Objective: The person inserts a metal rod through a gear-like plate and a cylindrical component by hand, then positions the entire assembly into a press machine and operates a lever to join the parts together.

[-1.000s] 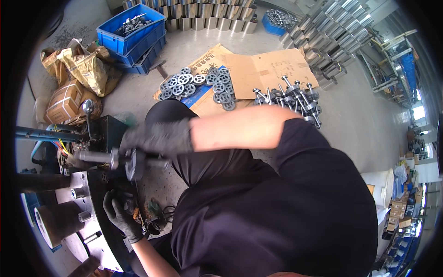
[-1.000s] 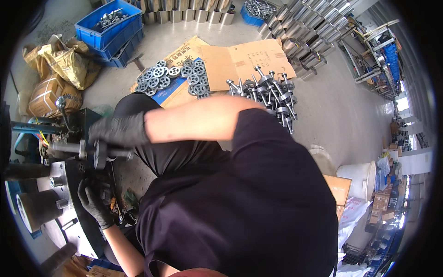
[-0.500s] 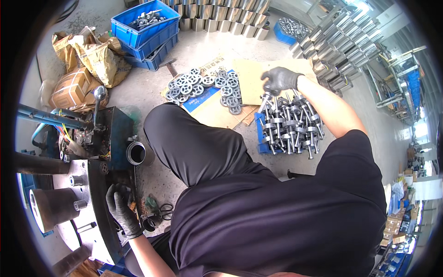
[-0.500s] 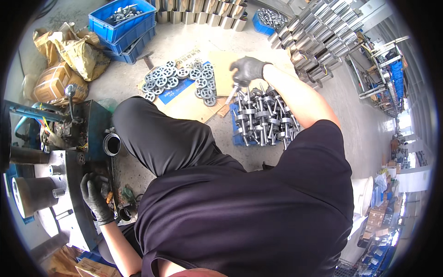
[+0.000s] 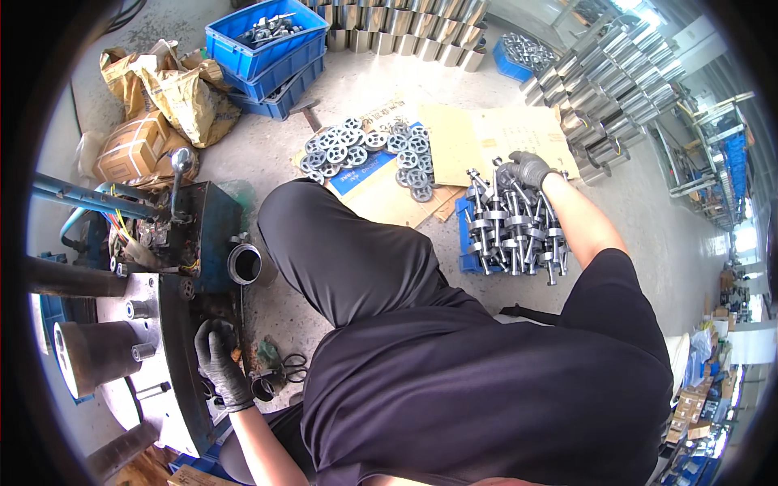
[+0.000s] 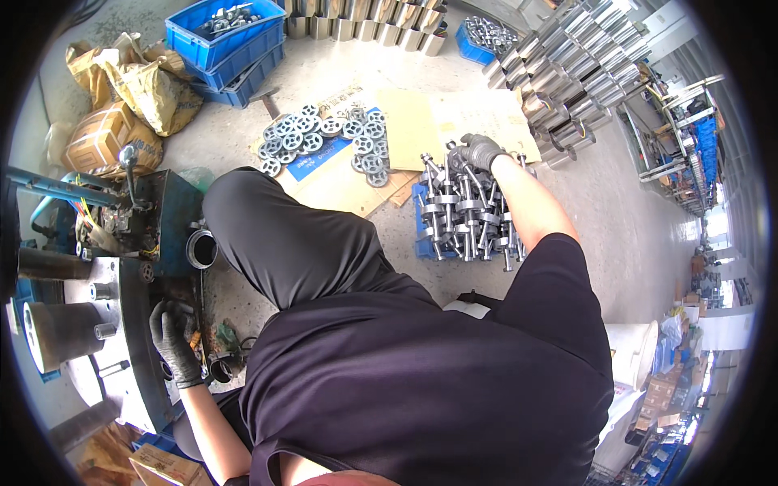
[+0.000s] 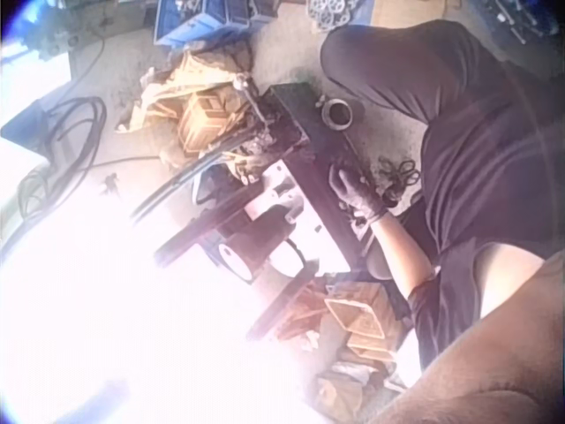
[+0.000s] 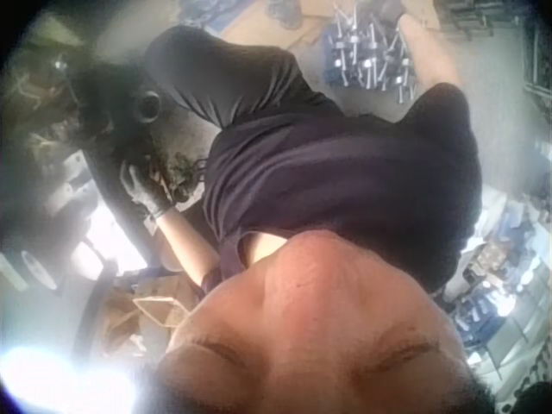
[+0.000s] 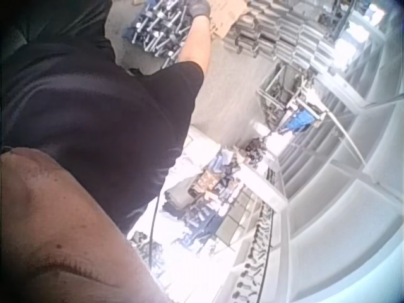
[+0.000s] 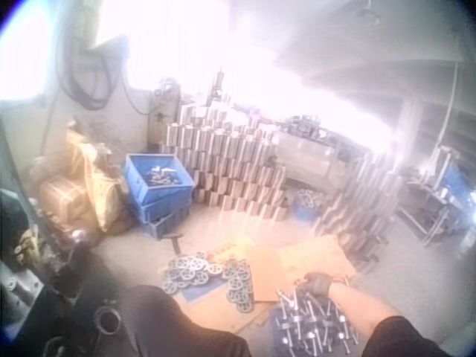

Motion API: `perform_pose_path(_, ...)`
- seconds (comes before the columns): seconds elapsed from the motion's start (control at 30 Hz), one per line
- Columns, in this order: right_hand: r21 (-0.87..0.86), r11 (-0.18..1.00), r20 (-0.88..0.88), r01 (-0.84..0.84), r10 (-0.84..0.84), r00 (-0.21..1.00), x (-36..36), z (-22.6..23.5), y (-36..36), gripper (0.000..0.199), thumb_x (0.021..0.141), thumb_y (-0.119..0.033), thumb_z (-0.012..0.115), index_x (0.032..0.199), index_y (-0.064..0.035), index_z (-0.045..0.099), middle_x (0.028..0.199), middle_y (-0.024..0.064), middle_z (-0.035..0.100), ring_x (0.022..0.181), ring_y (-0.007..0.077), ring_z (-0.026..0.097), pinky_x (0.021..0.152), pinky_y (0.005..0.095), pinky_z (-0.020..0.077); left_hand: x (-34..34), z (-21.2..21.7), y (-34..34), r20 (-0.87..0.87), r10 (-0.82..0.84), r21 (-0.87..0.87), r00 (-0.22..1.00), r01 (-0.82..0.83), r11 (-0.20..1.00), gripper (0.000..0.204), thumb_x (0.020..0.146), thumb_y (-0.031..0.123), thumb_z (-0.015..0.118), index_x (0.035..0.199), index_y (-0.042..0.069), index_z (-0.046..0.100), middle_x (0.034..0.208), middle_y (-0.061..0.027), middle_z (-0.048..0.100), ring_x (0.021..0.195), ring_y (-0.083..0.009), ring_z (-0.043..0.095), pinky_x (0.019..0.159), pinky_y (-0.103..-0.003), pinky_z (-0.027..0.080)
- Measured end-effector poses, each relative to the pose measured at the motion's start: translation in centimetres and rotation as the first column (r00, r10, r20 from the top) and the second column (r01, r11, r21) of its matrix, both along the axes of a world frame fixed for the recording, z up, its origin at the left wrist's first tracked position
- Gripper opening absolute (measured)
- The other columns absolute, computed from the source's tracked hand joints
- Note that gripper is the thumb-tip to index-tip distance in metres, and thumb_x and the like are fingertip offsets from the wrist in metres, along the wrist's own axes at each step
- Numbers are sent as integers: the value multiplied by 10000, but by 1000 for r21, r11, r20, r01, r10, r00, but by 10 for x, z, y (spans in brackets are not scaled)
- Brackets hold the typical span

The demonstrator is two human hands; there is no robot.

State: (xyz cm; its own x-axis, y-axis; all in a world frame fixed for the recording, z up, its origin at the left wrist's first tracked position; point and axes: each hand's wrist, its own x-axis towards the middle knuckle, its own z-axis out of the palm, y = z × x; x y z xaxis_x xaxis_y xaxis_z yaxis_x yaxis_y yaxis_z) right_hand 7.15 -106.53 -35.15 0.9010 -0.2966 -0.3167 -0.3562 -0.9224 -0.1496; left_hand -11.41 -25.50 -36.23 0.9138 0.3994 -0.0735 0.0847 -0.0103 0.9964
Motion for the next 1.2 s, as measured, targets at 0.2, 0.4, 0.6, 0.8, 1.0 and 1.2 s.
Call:
perform_pose_path(0.2, -309, 950, 223, -42, 115, 968, -26, -25, 32, 431, 951, -429, 601, 1177, -96, 752, 1184, 246, 749, 1154, 400, 702, 1038, 509, 520, -1, 0, -1, -12, 28, 8, 1000, -28, 1000, 355, 1113, 248, 622, 1377, 11, 626, 1247, -94, 723, 1110, -175, 705, 971, -325, 576)
perform_pose_path(0.4, -352, 933, 389, -76, 219, 895, -30, -49, 34, 385, 959, -336, 592, 1233, -125, 762, 1204, 230, 736, 1148, 376, 691, 1076, 510, 487, -3, -3, 0, -23, 11, 50, 1000, -10, 999, 359, 1112, 266, 617, 1366, 13, 630, 1257, -87, 718, 1114, -171, 700, 993, -334, 568)
perform_pose_path(0.6, -460, 888, 416, 6, 209, 885, -39, -63, 44, 436, 961, -251, 642, 1381, -145, 695, 1239, 197, 684, 1180, 392, 640, 1104, 537, 455, -3, -5, -1, -38, 7, 29, 999, -6, 1000, 347, 1111, 253, 613, 1362, 13, 629, 1257, -83, 690, 1153, -182, 676, 1032, -336, 555)
perform_pose_path(0.8, -479, 875, 474, 68, 192, 859, -35, -78, 54, 327, 968, -269, 641, 1248, -138, 745, 1181, 198, 690, 1154, 389, 645, 1061, 525, 475, -5, -5, 1, -31, 10, 8, 999, -10, 1000, 350, 1109, 242, 617, 1373, 12, 617, 1264, -85, 681, 1161, -196, 674, 1047, -348, 555)
perform_pose_path(1.0, -479, 873, 210, -89, 212, 955, -22, -37, 53, 336, 970, -334, 637, 1202, -124, 759, 1199, 211, 690, 1164, 403, 654, 1023, 538, 519, -9, -3, 4, -19, 23, 16, 1000, -22, 1000, 361, 1110, 241, 614, 1388, 12, 613, 1288, -96, 683, 1154, -198, 680, 1044, -352, 558)
perform_pose_path(1.2, -413, 856, -56, -311, 318, 947, -8, -16, 43, 421, 963, -431, 655, 1184, -96, 784, 1228, 224, 696, 1155, 379, 698, 1026, 494, 546, -8, 7, 2, 2, 36, 113, 999, -36, 993, 339, 1107, 228, 614, 1365, 9, 641, 1231, -72, 723, 1101, -165, 691, 993, -324, 556)
